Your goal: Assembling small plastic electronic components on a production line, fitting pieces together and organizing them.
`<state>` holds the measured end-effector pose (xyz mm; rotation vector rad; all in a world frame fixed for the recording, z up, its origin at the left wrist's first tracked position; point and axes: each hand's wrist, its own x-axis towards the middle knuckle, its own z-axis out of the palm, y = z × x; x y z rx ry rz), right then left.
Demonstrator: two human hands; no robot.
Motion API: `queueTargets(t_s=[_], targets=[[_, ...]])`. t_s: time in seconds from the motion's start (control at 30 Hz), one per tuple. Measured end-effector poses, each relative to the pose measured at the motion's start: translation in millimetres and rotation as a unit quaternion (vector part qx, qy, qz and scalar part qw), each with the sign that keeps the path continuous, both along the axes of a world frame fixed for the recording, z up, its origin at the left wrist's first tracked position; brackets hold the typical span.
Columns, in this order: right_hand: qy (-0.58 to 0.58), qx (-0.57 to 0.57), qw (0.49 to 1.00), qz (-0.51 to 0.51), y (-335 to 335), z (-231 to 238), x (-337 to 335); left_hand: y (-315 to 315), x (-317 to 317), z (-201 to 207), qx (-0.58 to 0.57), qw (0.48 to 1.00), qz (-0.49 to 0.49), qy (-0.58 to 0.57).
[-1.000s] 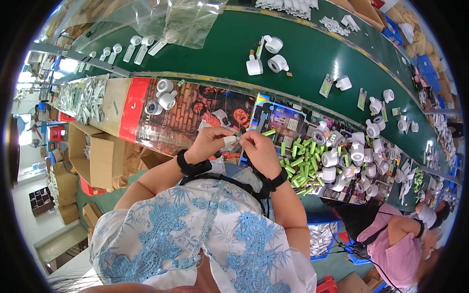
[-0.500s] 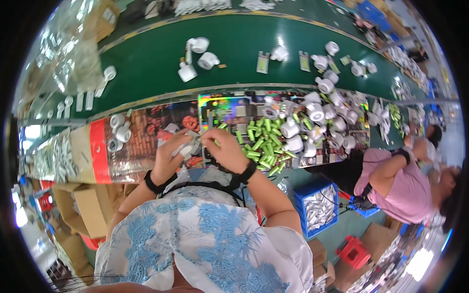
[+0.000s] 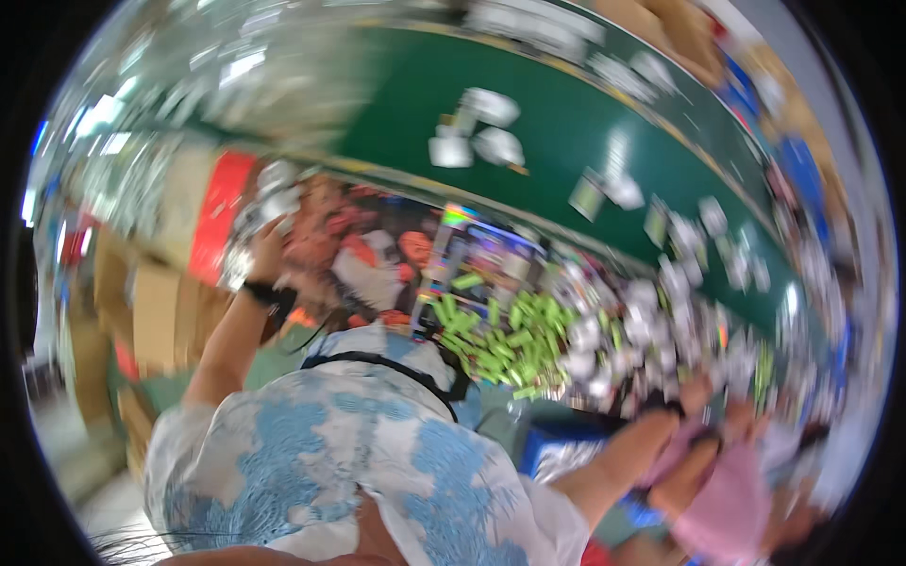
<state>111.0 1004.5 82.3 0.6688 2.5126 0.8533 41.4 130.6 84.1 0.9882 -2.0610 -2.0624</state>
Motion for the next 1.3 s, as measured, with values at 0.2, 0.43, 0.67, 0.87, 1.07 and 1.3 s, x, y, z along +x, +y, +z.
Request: queueTargets(t_s=[0.2,0.43,0.67,0.87,1.07,1.3], targets=[[0.204,-0.052,0.957,0.200,132,-42,19,-31,-51,-63,-0.095,0.975,0.191,0.060],[0.547,-0.426,0.720,0.040,-23,-12,-35,-42,-81,-22,-0.557,0.820,-0.058,0.118],[0.343,-0.720,0.600,-0.057,-317,57,-56,-2,-140,-41,-0.583,0.749,-0.313,-0.035],[0.305,-0.717,0.623,-0.073,-357,8,-36,10,-121,-30,-0.488,0.796,-0.350,0.080],[0.254,-0.676,0.691,0.032,-410,-2,-42,44,-77,-22,-0.332,0.866,-0.370,0.050],[0.184,-0.464,0.834,0.236,-417,-29,-51,85,-45,19,-0.270,0.904,-0.324,0.060]])
